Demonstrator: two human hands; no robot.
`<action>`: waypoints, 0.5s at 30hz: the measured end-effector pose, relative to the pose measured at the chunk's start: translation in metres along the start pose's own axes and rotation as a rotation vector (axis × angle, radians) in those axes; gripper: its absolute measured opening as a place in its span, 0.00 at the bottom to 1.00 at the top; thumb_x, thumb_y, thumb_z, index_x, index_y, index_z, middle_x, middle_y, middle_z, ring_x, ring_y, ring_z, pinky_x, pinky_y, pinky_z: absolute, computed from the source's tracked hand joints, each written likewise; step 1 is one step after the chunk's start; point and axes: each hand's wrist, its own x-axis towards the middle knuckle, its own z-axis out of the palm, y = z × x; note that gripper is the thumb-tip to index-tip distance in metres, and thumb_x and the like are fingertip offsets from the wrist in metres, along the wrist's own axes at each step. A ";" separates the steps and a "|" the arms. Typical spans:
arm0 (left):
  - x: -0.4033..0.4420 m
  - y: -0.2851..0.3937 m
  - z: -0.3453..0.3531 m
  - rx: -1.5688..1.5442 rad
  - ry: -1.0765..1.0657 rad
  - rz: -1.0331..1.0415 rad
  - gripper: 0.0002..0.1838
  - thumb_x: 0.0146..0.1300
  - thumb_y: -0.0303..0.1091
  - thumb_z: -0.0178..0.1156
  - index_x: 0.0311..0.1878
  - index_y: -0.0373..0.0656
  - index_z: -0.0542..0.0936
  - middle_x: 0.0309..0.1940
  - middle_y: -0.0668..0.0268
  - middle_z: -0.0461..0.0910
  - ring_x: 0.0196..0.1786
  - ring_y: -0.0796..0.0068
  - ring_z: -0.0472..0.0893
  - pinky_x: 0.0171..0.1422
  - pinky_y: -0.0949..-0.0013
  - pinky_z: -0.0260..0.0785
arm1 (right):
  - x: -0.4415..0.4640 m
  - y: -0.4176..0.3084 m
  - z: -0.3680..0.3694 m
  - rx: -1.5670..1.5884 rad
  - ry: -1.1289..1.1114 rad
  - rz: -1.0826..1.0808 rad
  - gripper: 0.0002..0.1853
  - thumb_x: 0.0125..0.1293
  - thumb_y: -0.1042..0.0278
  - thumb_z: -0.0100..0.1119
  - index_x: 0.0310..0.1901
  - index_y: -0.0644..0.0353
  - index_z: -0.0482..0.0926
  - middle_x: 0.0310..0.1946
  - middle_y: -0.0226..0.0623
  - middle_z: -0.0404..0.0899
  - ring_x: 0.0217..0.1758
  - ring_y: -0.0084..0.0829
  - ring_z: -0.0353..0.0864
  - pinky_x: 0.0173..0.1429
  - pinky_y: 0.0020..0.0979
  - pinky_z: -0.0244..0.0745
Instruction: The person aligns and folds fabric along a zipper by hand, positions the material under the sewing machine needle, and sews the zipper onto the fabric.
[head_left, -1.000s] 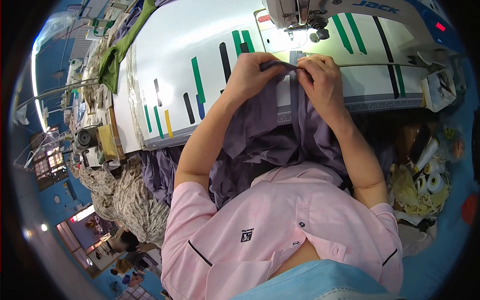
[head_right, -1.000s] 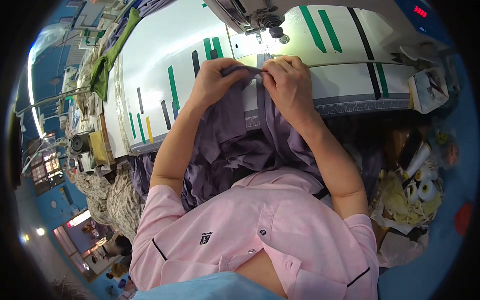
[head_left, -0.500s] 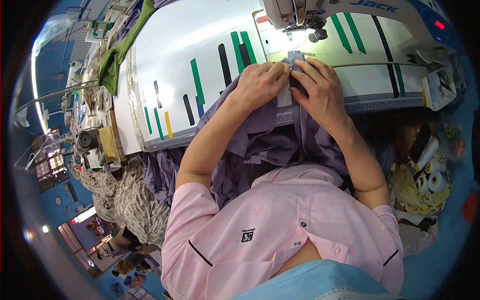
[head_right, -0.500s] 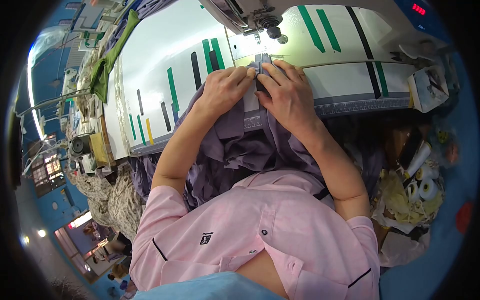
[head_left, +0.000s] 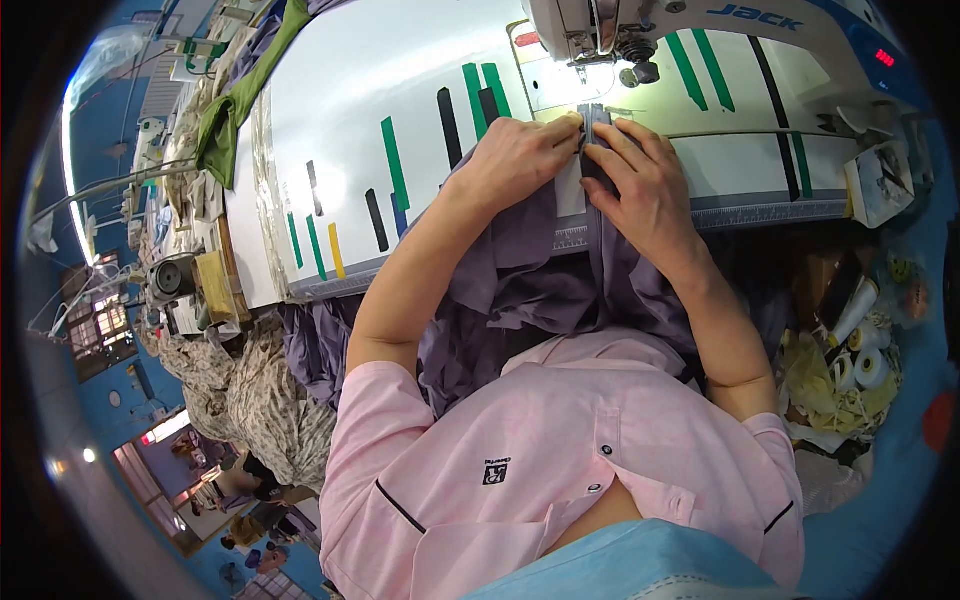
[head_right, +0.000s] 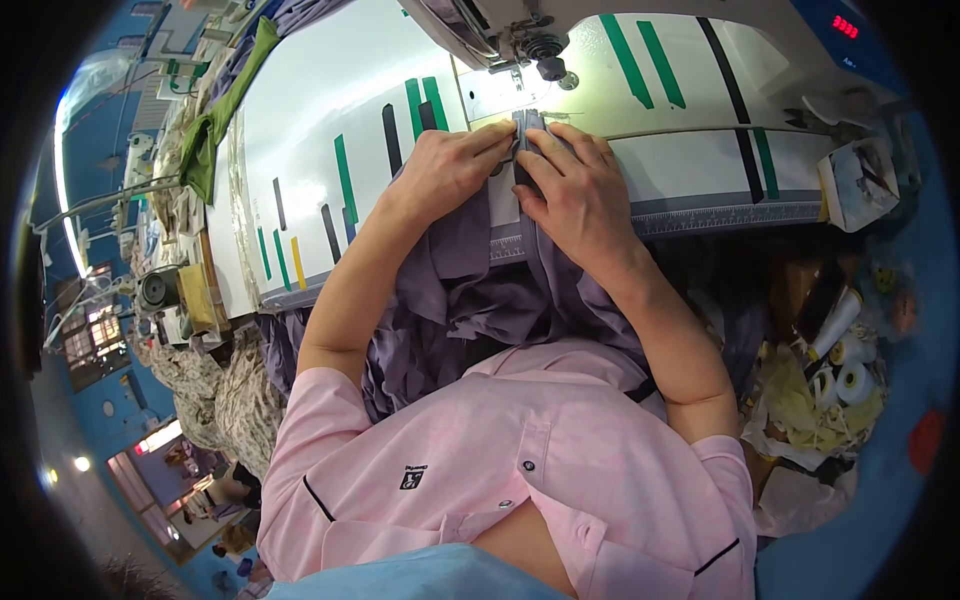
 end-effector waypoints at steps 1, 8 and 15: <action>0.000 -0.001 -0.001 -0.002 -0.020 0.003 0.15 0.53 0.28 0.63 0.46 0.41 0.84 0.54 0.66 0.82 0.35 0.67 0.86 0.32 0.68 0.78 | 0.000 0.000 0.000 -0.001 -0.004 0.000 0.19 0.53 0.64 0.72 0.47 0.57 0.83 0.57 0.33 0.80 0.64 0.36 0.73 0.68 0.41 0.67; 0.002 -0.001 -0.003 -0.009 -0.057 0.009 0.16 0.55 0.28 0.63 0.48 0.40 0.83 0.55 0.63 0.82 0.37 0.65 0.87 0.33 0.66 0.79 | 0.000 0.002 -0.002 -0.007 -0.027 -0.012 0.19 0.54 0.64 0.71 0.48 0.57 0.83 0.57 0.33 0.80 0.65 0.36 0.73 0.68 0.41 0.67; 0.001 -0.006 0.000 -0.019 -0.013 0.081 0.20 0.55 0.29 0.64 0.53 0.40 0.81 0.56 0.59 0.81 0.44 0.65 0.87 0.34 0.66 0.79 | 0.003 0.005 -0.006 -0.050 -0.059 -0.050 0.20 0.55 0.64 0.70 0.50 0.57 0.83 0.58 0.33 0.79 0.65 0.36 0.73 0.70 0.42 0.65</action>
